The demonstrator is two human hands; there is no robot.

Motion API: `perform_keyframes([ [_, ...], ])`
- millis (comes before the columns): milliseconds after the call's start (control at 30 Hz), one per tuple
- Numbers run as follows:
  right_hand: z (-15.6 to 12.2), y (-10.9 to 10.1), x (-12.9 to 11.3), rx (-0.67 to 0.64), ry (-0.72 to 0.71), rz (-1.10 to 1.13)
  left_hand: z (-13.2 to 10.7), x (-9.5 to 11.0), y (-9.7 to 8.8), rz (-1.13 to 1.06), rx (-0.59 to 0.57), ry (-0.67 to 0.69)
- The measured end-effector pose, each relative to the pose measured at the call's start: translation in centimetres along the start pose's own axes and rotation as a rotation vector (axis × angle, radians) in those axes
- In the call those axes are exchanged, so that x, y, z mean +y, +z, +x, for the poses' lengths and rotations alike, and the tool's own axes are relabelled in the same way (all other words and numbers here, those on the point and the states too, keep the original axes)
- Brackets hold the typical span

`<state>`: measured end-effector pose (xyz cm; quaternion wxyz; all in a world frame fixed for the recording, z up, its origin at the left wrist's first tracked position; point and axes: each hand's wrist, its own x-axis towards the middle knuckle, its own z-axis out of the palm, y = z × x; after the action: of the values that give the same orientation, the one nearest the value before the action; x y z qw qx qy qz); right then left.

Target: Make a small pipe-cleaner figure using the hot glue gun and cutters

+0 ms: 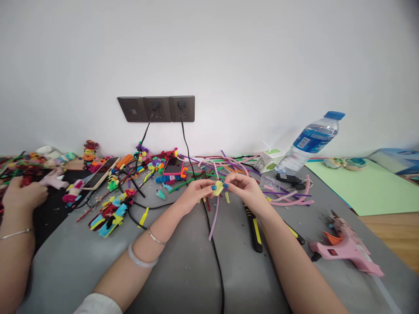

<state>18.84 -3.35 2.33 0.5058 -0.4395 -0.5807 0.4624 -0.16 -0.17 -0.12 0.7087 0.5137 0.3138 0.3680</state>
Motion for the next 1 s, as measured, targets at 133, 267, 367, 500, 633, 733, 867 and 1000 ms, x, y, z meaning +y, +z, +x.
perform_keyframes([
  [133, 0.01, 0.05, 0.20, 0.002, 0.001, 0.002, -0.08, 0.17, 0.10, -0.001, -0.021, 0.004],
  [267, -0.02, 0.14, 0.26, 0.000, -0.003, 0.010, -0.13, 0.27, 0.13, 0.003, -0.013, -0.011],
  [367, -0.04, 0.20, 0.32, -0.009, -0.016, 0.013, -0.10, 0.24, 0.10, 0.010, -0.020, -0.011],
  [500, -0.06, 0.18, 0.43, 0.019, -0.044, 0.023, -0.07, 0.21, 0.14, 0.003, -0.023, -0.012],
  [633, -0.08, 0.17, 0.44, 0.050, -0.085, 0.039, -0.08, 0.25, 0.29, -0.015, -0.009, 0.016],
  [733, -0.09, 0.26, 0.45, 0.029, -0.078, 0.030, -0.12, 0.26, 0.37, -0.019, 0.004, 0.037],
  [867, -0.08, 0.48, 0.62, -0.018, -0.041, 0.022, -0.20, 0.34, 0.41, -0.012, 0.022, 0.048],
  [1000, -0.08, 0.64, 0.72, -0.033, -0.024, 0.028, -0.22, 0.42, 0.43, -0.001, 0.020, 0.064],
])
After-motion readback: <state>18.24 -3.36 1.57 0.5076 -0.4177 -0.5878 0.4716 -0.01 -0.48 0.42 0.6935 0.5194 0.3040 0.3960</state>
